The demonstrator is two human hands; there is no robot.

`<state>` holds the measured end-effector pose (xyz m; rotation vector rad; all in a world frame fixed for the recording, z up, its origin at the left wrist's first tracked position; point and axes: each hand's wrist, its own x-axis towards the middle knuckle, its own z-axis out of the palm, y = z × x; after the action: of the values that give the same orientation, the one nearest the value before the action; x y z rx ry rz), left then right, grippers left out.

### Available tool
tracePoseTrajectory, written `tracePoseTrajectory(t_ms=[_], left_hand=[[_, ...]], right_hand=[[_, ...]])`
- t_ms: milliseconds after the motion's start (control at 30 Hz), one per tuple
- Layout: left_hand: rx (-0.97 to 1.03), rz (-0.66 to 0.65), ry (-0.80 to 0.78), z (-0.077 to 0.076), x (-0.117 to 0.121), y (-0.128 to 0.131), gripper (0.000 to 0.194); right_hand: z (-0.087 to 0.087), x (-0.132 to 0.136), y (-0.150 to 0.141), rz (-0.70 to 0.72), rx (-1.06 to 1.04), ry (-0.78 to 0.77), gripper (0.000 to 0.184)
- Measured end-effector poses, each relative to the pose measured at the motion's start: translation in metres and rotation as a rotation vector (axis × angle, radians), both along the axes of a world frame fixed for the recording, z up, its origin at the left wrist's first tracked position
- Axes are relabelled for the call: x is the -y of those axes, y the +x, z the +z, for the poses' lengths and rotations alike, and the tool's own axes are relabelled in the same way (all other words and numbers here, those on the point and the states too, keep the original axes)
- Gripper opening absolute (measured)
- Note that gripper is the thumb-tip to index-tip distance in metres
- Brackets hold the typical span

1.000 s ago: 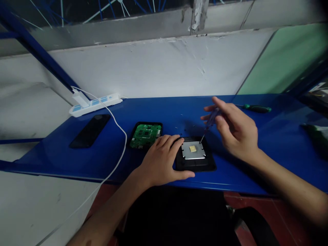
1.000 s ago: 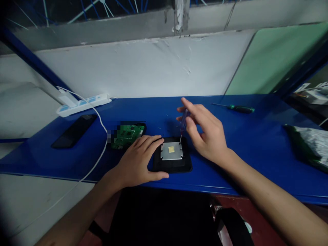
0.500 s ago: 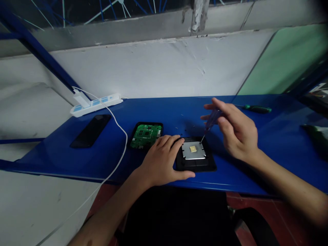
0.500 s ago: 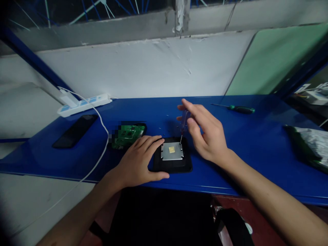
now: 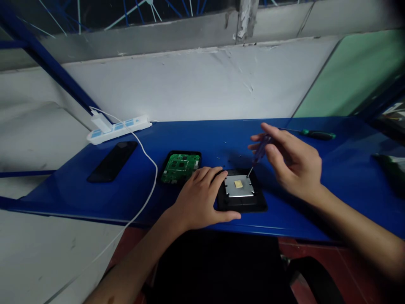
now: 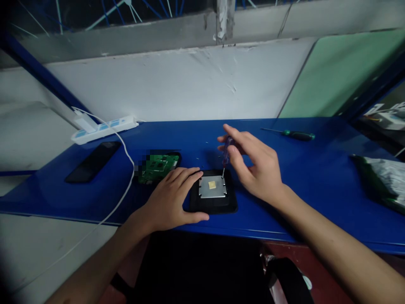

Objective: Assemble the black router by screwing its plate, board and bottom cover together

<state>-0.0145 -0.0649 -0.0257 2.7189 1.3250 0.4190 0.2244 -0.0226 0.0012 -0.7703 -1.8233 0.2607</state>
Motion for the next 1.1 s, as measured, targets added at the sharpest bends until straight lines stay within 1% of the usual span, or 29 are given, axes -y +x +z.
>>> tracePoseTrajectory(t_ms=[133, 367, 567, 600, 667, 767, 833, 967, 1100], left_hand=[[0.014, 0.000, 0.006, -0.001, 0.000, 0.000, 0.096], [0.024, -0.008, 0.024, -0.004, 0.000, 0.000, 0.095], [-0.002, 0.001, 0.020, -0.003, -0.001, -0.001, 0.096], [-0.004, 0.002, 0.016, -0.002, -0.001, -0.001, 0.096], [-0.005, 0.006, 0.007, -0.001, 0.000, 0.000, 0.095], [0.001, 0.013, -0.004, 0.000, 0.001, 0.000, 0.094], [0.007, 0.016, -0.018, 0.001, 0.001, 0.001, 0.094], [0.016, 0.010, -0.045, 0.002, 0.001, 0.001, 0.095], [0.016, 0.004, -0.028, 0.001, 0.000, 0.000, 0.096]], right_hand=[[0.000, 0.000, -0.001, -0.018, 0.027, 0.004, 0.053], [0.002, 0.001, -0.003, -0.107, 0.073, 0.009, 0.042], [0.003, 0.004, -0.008, -0.236, 0.142, 0.105, 0.035], [0.003, 0.004, -0.008, -0.247, 0.141, 0.120, 0.035], [0.001, 0.004, -0.006, -0.220, 0.137, 0.124, 0.039], [-0.003, 0.002, -0.003, -0.120, 0.136, 0.071, 0.050], [-0.005, -0.001, 0.000, -0.113, 0.067, 0.023, 0.052], [-0.008, -0.013, 0.002, -0.189, -0.157, -0.072, 0.042], [-0.013, -0.022, 0.003, -0.174, -0.203, -0.188, 0.035]])
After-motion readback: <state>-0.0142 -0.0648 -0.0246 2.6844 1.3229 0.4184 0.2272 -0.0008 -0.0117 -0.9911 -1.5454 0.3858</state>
